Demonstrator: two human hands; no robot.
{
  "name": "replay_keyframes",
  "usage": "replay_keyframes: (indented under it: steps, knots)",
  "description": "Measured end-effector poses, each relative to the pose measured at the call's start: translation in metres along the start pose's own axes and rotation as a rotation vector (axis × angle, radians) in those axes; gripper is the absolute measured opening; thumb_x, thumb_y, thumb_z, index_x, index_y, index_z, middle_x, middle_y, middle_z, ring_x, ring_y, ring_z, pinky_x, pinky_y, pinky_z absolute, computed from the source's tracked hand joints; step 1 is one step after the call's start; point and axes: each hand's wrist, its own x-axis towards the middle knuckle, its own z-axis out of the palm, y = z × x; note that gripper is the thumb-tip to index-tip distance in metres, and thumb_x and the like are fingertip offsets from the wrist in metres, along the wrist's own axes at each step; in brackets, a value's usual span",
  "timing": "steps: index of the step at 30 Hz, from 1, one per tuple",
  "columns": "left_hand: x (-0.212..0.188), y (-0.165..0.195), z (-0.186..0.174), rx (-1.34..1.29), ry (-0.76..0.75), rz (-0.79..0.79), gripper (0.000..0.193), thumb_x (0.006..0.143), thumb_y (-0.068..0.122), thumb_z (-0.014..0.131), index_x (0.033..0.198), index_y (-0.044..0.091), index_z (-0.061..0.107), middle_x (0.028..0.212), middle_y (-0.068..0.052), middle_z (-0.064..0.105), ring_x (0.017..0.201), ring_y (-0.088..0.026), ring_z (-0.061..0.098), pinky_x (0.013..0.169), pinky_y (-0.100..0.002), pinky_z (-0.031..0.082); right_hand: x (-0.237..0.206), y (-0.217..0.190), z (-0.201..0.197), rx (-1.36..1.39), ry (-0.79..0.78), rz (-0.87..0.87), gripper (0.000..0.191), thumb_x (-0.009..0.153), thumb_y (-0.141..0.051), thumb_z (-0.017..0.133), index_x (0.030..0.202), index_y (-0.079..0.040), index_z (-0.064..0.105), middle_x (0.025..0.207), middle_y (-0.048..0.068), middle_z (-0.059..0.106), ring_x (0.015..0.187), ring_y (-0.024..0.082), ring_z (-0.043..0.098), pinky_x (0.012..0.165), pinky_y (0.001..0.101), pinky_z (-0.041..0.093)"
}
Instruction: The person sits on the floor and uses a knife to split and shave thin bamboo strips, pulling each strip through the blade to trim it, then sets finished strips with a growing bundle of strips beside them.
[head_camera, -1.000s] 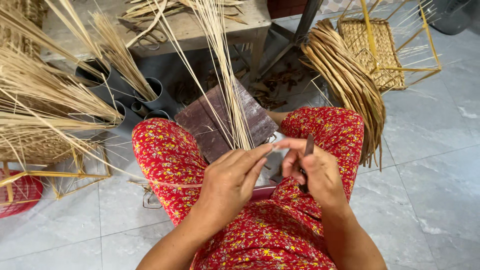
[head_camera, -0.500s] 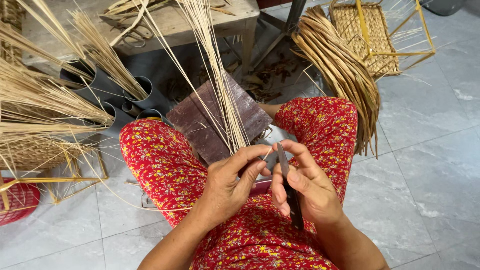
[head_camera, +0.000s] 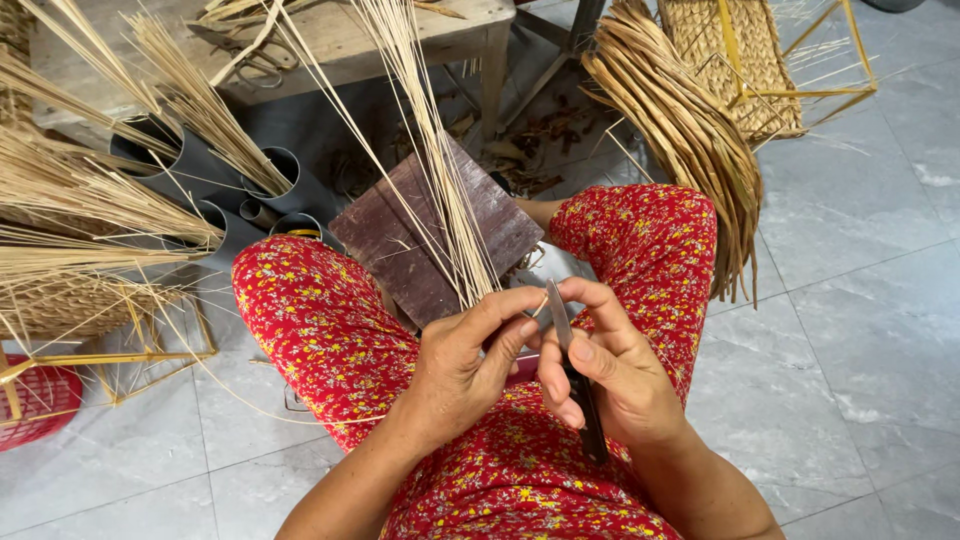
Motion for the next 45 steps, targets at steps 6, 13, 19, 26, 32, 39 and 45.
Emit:
replay_keyframes:
  steps: [6, 13, 19, 26, 32, 39, 45]
  knots:
    - [0.0003, -0.0002, 0.0, 0.018, -0.002, 0.01, 0.026, 0.101, 0.004, 0.067, 0.127, 0.007, 0.065, 0.103, -0.01, 0.077, 0.09, -0.015, 0.079, 0.072, -0.026, 0.062, -0.0014, -0.0005, -0.0015, -0.011, -0.001, 0.003, 0.045, 0.109, -0.019, 0.054, 0.15, -0.011, 0.037, 0.082, 0.016, 0.061, 0.058, 0.017, 0.056, 0.053, 0.0276, 0.047]
    - [0.0016, 0.0008, 0.001, 0.106, 0.033, 0.109, 0.03, 0.1, 0.001, 0.069, 0.128, 0.008, 0.063, 0.105, -0.011, 0.076, 0.092, -0.019, 0.079, 0.073, -0.028, 0.062, 0.0, -0.0006, 0.0001, 0.013, -0.001, 0.007, 0.044, 0.109, -0.018, 0.054, 0.15, -0.012, 0.037, 0.082, 0.015, 0.06, 0.058, 0.017, 0.055, 0.053, 0.0276, 0.047]
    - [0.0027, 0.0008, -0.0003, 0.227, 0.066, 0.219, 0.037, 0.098, -0.002, 0.071, 0.131, 0.008, 0.061, 0.097, -0.01, 0.071, 0.082, -0.022, 0.074, 0.068, -0.032, 0.058, 0.0005, 0.0003, 0.0028, 0.01, 0.018, 0.01, 0.044, 0.108, -0.018, 0.055, 0.149, -0.013, 0.038, 0.081, 0.014, 0.06, 0.059, 0.016, 0.055, 0.054, 0.0282, 0.047]
    - [0.0017, 0.0011, -0.0003, 0.343, 0.078, 0.262, 0.042, 0.093, -0.002, 0.075, 0.132, 0.009, 0.062, 0.087, -0.008, 0.066, 0.073, -0.022, 0.069, 0.064, -0.034, 0.055, -0.0008, 0.0017, 0.0051, 0.051, 0.04, 0.027, 0.045, 0.107, -0.017, 0.057, 0.148, -0.013, 0.04, 0.081, 0.013, 0.058, 0.061, 0.017, 0.053, 0.054, 0.0283, 0.047]
    - [0.0012, 0.0004, -0.0022, 0.303, 0.064, 0.277, 0.044, 0.091, -0.005, 0.073, 0.131, 0.008, 0.061, 0.092, -0.009, 0.068, 0.079, -0.022, 0.071, 0.067, -0.034, 0.056, -0.0001, 0.0013, 0.0036, 0.083, 0.022, 0.045, 0.043, 0.107, -0.017, 0.058, 0.146, -0.013, 0.041, 0.079, 0.013, 0.057, 0.056, 0.016, 0.051, 0.051, 0.0281, 0.045]
    - [0.0005, -0.0005, -0.0008, 0.295, 0.076, 0.268, 0.042, 0.091, -0.006, 0.074, 0.129, 0.008, 0.061, 0.09, -0.008, 0.068, 0.078, -0.021, 0.071, 0.066, -0.033, 0.056, 0.0033, 0.0039, -0.0002, 0.106, -0.01, 0.054, 0.04, 0.108, -0.017, 0.057, 0.144, -0.013, 0.042, 0.079, 0.014, 0.057, 0.055, 0.015, 0.051, 0.05, 0.0278, 0.045]
    - [0.0002, -0.0004, -0.0031, 0.326, 0.062, 0.285, 0.043, 0.09, -0.007, 0.074, 0.129, 0.006, 0.061, 0.089, -0.01, 0.067, 0.077, -0.023, 0.07, 0.066, -0.034, 0.056, 0.0026, 0.0031, 0.0005, 0.143, 0.015, 0.081, 0.038, 0.108, -0.019, 0.058, 0.142, -0.014, 0.042, 0.08, 0.013, 0.057, 0.056, 0.014, 0.051, 0.049, 0.027, 0.044]
